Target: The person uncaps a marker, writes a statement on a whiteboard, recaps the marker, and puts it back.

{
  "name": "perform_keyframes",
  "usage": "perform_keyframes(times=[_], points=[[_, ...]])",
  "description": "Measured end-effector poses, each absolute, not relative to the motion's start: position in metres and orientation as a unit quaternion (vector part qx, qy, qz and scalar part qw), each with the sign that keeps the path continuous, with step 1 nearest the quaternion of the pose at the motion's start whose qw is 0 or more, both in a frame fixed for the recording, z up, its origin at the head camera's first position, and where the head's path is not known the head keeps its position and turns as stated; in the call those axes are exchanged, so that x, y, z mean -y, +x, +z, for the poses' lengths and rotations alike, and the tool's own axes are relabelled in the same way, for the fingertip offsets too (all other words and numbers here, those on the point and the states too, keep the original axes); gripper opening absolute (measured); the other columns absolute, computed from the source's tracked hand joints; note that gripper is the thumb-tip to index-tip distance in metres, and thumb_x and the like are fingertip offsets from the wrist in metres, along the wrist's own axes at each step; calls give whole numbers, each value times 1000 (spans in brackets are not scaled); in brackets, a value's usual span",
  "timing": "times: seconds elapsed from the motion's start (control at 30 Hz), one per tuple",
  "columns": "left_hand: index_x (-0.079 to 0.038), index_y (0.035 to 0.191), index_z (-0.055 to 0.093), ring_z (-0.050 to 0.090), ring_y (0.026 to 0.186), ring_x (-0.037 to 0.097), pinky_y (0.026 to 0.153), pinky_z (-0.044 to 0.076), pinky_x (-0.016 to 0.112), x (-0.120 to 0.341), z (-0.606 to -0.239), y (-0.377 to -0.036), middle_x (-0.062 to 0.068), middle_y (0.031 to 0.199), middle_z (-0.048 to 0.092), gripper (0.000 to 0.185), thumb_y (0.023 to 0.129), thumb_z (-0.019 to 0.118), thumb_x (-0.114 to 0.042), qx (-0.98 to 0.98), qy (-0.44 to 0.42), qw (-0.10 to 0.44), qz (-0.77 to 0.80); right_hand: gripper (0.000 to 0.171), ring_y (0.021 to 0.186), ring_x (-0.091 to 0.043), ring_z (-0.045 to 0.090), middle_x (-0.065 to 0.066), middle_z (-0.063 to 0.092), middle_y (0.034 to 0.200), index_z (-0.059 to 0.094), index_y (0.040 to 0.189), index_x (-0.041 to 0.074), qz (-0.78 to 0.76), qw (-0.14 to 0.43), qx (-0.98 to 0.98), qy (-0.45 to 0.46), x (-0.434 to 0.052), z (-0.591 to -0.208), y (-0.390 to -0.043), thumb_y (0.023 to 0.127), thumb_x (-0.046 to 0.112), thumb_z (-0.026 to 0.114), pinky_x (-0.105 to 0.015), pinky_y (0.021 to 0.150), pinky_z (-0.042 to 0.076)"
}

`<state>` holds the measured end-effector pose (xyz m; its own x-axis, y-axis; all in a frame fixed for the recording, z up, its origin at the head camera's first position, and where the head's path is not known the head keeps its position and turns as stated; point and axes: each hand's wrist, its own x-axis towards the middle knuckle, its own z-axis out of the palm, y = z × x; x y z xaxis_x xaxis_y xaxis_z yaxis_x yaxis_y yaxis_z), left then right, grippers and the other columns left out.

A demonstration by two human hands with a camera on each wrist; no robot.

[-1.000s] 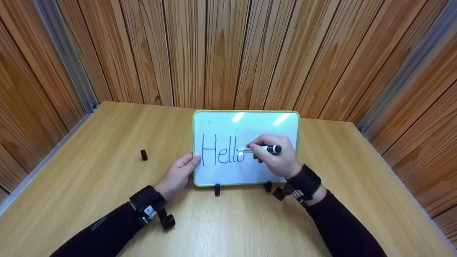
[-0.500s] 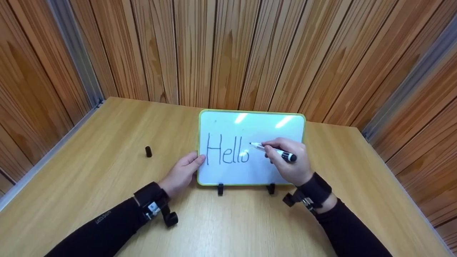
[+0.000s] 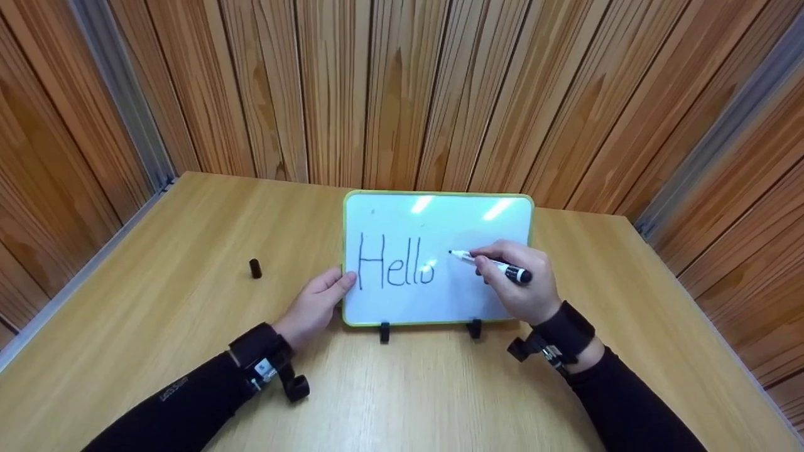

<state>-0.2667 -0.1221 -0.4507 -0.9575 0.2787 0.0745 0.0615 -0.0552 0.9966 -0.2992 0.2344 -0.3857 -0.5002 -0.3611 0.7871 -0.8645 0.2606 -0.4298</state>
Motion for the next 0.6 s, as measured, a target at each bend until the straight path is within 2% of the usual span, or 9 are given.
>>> perform_keyframes(times=[0.23, 0.33, 0.43, 0.6], points=[[4, 156, 53, 63, 139, 28, 109, 54, 35, 124, -452, -268, 18, 153, 66, 46, 122, 45, -27, -676, 120, 96, 721, 19, 68, -13, 68, -4, 78, 82, 84, 102, 1, 451, 267, 743, 417, -237, -386, -299, 96, -12, 72, -19, 64, 54], [3, 158, 52, 63, 140, 28, 109, 54, 34, 124, -452, -268, 18, 154, 65, 47, 122, 45, -27, -677, 119, 95, 720, 19, 69, -13, 68, -3, 78, 83, 84, 103, 0, 449, 264, 743, 420, -237, -387, -301, 96, -12, 72, -19, 66, 55], [4, 155, 55, 65, 136, 27, 107, 56, 34, 123, -453, -269, 18, 151, 67, 45, 122, 45, -25, -678, 114, 89, 720, 19, 69, -13, 68, -4, 78, 83, 84, 104, 0, 449, 266, 742, 421, -236, -387, -301, 96, -12, 72, -18, 67, 55], [8, 138, 60, 69, 126, 22, 103, 57, 35, 121, -452, -268, 21, 143, 70, 38, 122, 46, -23, -671, 122, 78, 728, 19, 69, -13, 69, -2, 78, 84, 85, 106, 1, 449, 266, 740, 425, -237, -389, -300, 96, -11, 74, -19, 66, 55]])
